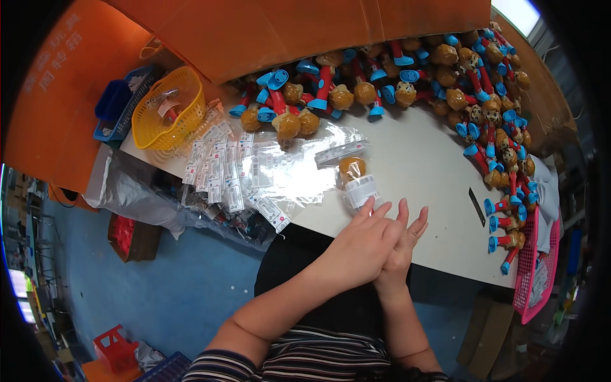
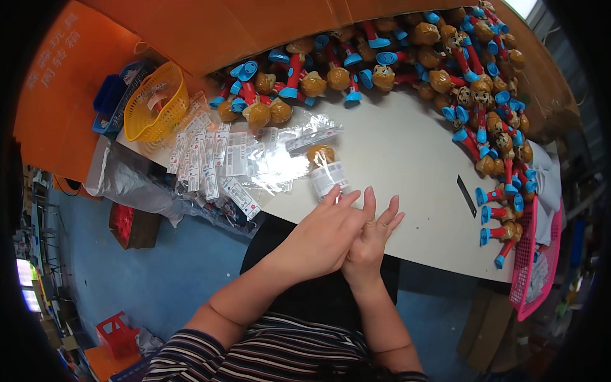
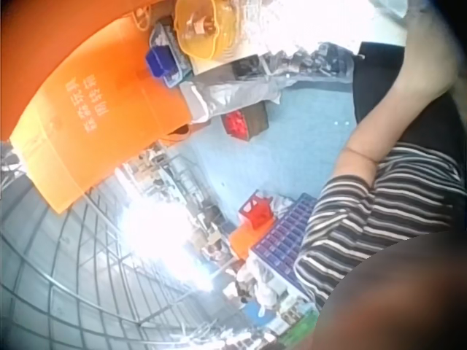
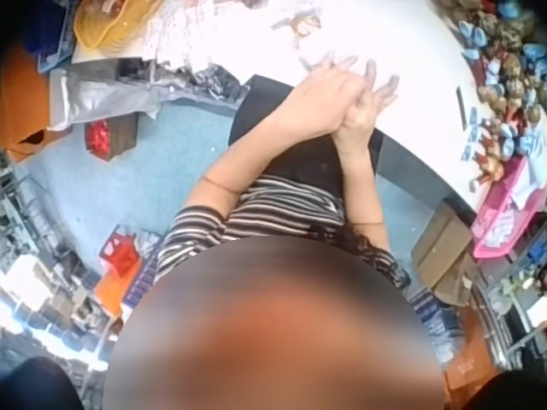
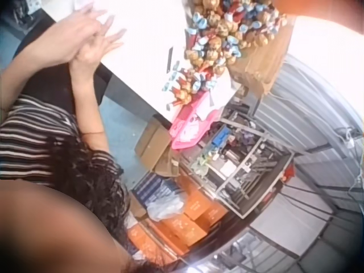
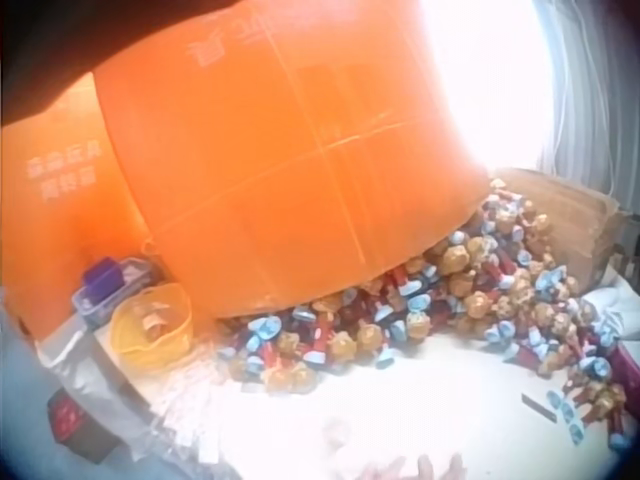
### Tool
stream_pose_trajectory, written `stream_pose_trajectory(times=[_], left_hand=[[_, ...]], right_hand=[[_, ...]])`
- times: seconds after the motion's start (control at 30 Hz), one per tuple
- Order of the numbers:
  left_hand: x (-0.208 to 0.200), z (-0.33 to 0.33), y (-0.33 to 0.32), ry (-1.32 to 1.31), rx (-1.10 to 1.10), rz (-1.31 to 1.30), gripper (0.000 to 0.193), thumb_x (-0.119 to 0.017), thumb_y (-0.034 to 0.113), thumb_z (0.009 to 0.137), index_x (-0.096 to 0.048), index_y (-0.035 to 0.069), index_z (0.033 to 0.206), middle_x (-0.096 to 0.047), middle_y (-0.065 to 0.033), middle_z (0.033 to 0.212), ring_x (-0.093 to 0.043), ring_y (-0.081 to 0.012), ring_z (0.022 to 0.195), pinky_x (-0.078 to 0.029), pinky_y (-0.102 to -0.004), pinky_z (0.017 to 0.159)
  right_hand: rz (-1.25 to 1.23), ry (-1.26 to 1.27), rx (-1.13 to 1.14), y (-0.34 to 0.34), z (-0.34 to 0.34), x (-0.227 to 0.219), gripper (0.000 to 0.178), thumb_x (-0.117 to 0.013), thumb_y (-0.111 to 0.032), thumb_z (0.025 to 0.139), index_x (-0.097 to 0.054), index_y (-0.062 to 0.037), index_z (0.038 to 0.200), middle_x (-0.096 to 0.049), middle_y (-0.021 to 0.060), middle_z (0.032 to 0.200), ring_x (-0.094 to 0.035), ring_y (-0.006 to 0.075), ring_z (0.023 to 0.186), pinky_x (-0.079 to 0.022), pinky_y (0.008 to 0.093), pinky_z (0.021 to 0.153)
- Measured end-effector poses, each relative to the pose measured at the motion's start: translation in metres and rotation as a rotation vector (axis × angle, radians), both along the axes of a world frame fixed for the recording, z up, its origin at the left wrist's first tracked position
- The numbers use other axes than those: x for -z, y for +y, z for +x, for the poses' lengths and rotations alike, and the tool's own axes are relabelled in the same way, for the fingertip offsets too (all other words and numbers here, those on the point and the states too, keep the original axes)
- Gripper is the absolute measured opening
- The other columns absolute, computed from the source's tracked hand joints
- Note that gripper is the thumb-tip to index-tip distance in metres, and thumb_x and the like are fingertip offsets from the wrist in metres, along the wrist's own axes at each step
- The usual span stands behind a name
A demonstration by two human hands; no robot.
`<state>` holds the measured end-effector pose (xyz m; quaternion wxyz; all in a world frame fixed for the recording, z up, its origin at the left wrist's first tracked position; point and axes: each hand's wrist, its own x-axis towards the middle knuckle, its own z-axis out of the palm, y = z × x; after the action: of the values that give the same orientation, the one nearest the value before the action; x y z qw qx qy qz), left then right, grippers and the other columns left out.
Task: Packaging toy dolls into clear plastic bags and sealing them with adhesive.
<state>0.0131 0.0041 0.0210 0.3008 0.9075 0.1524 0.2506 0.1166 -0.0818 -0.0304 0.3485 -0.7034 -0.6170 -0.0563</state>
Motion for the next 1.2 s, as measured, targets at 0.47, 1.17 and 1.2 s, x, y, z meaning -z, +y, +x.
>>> stream_pose_trajectory(times=[0.47,1.17,1.2], left_hand=[[0.016,-0.008,0.036,-0.306,-0.572,-0.807,0.083,-0.074,0.020,0.087,-0.020,-0.007,0.143,-0.052,-0.0304,0.122,-0.062,-0.0276,0.107,-0.052,-0.0338,0.089],[0.013,0.036,0.060,-0.594,-0.463,-1.091,0.074,-0.072,0.005,0.081,-0.024,-0.001,0.137,-0.059,-0.0193,0.108,-0.061,-0.0151,0.093,-0.051,-0.0259,0.076],[0.012,0.032,0.059,-0.598,-0.442,-1.144,0.072,-0.071,0.005,0.082,-0.025,-0.001,0.137,-0.059,-0.0187,0.107,-0.061,-0.0157,0.094,-0.051,-0.0262,0.077]], right_hand=[[0.020,0.140,0.132,-0.001,0.000,-0.006,0.014,-0.079,-0.013,0.076,-0.075,-0.0074,0.089,-0.039,0.0242,0.150,-0.019,0.0549,0.142,-0.011,0.0695,0.110],[0.111,0.258,0.240,-0.006,0.003,-0.011,0.043,-0.081,-0.009,0.073,-0.065,0.0036,0.111,-0.045,0.0279,0.143,-0.032,0.0534,0.137,-0.024,0.0601,0.111],[0.118,0.259,0.246,-0.007,0.004,-0.015,0.043,-0.081,-0.009,0.073,-0.065,0.0036,0.111,-0.045,0.0279,0.143,-0.032,0.0534,0.137,-0.024,0.0601,0.111]])
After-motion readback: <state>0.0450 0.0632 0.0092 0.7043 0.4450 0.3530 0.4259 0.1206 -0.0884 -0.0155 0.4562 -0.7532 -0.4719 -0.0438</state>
